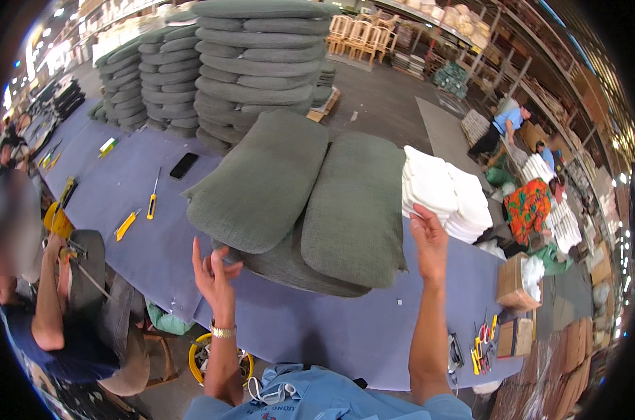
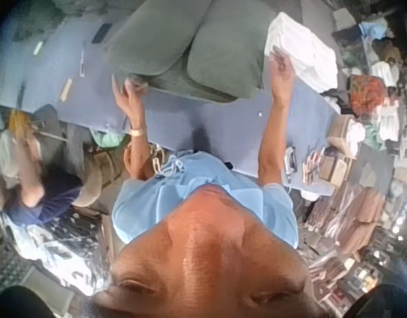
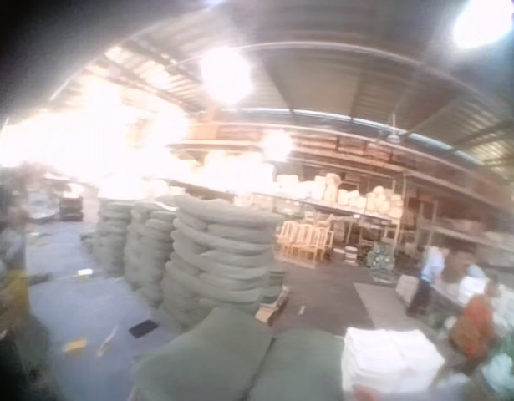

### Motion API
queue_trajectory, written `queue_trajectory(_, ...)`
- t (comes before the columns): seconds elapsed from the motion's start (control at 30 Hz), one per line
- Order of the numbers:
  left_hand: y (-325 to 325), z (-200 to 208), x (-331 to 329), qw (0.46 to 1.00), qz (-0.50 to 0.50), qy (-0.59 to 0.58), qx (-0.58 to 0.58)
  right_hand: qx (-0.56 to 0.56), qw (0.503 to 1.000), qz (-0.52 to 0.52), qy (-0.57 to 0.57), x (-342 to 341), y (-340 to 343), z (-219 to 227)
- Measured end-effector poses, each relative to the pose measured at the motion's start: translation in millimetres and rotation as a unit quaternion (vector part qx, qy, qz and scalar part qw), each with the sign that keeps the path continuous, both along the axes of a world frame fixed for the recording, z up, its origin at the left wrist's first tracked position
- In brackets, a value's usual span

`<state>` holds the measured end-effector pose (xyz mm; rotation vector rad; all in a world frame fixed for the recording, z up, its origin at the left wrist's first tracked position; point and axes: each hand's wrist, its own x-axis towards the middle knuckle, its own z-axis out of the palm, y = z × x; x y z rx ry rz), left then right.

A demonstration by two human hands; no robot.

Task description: The person folds and staples green fabric onto foam cushions using a staple gun, then stacks the finished cushions. The person also handles white foam pieces and places them on the table.

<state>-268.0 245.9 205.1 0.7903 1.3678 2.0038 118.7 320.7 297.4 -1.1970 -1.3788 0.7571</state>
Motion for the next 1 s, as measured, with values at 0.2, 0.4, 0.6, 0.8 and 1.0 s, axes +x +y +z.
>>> queue_trajectory(0.2,-56,-118,3,0.982,-0.052,-0.063,-0.173,0.284,0.875,0.338,-0.199,-59,-117,170)
queue_trajectory(0.4,-67,-144,31,0.922,-0.289,0.121,-0.228,0.491,0.825,0.215,-0.178,-119,-140,152)
queue_trajectory(0.6,-32,-132,56,0.8,-0.485,0.29,-0.201,0.577,0.813,0.02,-0.073,-112,-164,130)
queue_trajectory(0.8,-35,-58,103,0.714,-0.666,0.127,-0.175,0.442,0.89,-0.052,0.097,-6,-285,98)
queue_trajectory(1.0,11,16,127,0.522,-0.727,-0.441,-0.07,0.019,0.916,-0.398,0.056,46,-321,-84)
